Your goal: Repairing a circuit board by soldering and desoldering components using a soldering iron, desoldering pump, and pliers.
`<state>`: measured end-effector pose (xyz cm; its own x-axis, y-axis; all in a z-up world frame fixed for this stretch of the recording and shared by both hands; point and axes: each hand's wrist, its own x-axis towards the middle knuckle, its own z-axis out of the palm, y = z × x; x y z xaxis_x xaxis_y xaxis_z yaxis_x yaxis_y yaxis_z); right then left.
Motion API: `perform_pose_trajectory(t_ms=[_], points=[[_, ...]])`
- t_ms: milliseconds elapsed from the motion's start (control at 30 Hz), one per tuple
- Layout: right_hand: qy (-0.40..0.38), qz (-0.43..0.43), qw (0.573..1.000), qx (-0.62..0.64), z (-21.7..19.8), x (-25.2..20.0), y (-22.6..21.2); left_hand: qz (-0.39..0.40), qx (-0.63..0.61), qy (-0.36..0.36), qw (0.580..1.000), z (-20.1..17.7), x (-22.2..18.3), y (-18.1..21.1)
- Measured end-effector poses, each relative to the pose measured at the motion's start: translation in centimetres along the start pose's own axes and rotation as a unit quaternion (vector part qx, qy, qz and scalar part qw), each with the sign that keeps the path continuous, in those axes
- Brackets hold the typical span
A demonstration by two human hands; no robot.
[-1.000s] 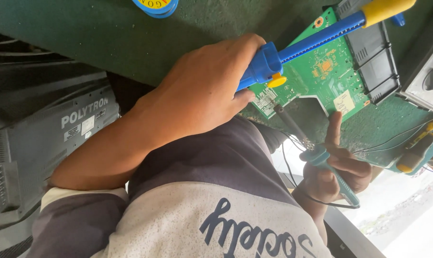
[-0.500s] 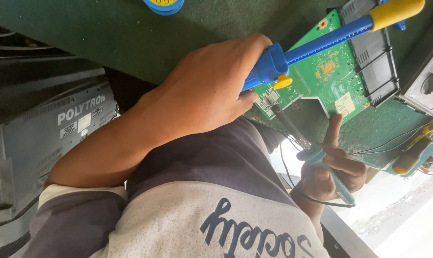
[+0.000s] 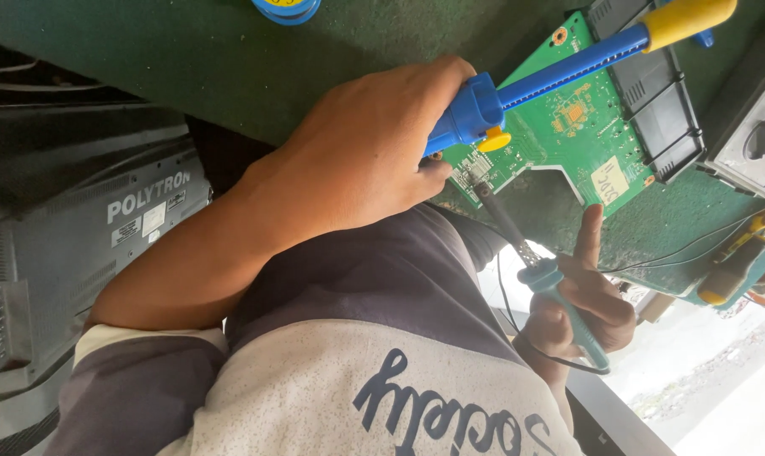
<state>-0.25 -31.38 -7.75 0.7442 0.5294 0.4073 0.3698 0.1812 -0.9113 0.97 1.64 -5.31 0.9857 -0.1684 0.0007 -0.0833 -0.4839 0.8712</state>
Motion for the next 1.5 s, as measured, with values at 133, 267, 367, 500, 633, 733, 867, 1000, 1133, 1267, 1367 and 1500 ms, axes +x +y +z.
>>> perform_pose_trajectory(t_ms=[133,267,367,500,633,733,867,1000,1133,1267,1367,1500], points=[[0.011,-0.047,0.991,-0.124,1.2,-0.2,-0.1,0.0,0.024,0.0,1.0,0.2,0.0,-0.1],[0.007,-0.111,0.984,-0.139,1.8,0.4,0.3,-0.001,0.02,0.002,1.0,0.1,-0.1,0.0],[0.003,-0.084,0.983,-0.162,1.4,-0.6,0.0,-0.002,0.012,0.004,1.0,-0.2,0.1,0.5],[-0.03,-0.071,0.985,-0.157,2.0,0.2,-0.8,-0.006,0.016,0.002,1.0,-0.1,0.0,0.4],[0.013,-0.069,0.983,-0.172,2.6,0.0,-0.7,-0.011,0.028,0.001,1.0,0.0,0.0,0.5],[0.024,-0.066,0.982,-0.173,2.8,-0.1,-0.7,-0.017,0.04,-0.002,0.999,0.0,0.0,0.5],[0.046,-0.079,0.976,-0.198,3.4,0.4,-1.0,-0.018,0.044,-0.004,0.999,0.0,0.1,0.5],[0.082,-0.052,0.975,-0.202,3.9,0.5,-1.3,-0.018,0.055,-0.001,0.998,-0.2,0.0,0.6],[0.127,-0.06,0.972,-0.188,4.1,0.2,-1.2,-0.011,-0.006,0.03,0.999,-0.9,-0.1,1.0],[0.124,-0.036,0.976,-0.175,4.2,0.2,-1.9,-0.049,-0.23,0.14,0.962,-1.6,-0.7,3.8],[0.126,-0.04,0.978,-0.16,3.5,-0.3,-1.5,0.062,-0.457,0.186,0.868,-1.1,-1.0,4.7],[0.135,-0.027,0.979,-0.153,3.7,-0.3,-1.9,0.118,-0.47,0.222,0.846,0.1,-0.9,5.5]])
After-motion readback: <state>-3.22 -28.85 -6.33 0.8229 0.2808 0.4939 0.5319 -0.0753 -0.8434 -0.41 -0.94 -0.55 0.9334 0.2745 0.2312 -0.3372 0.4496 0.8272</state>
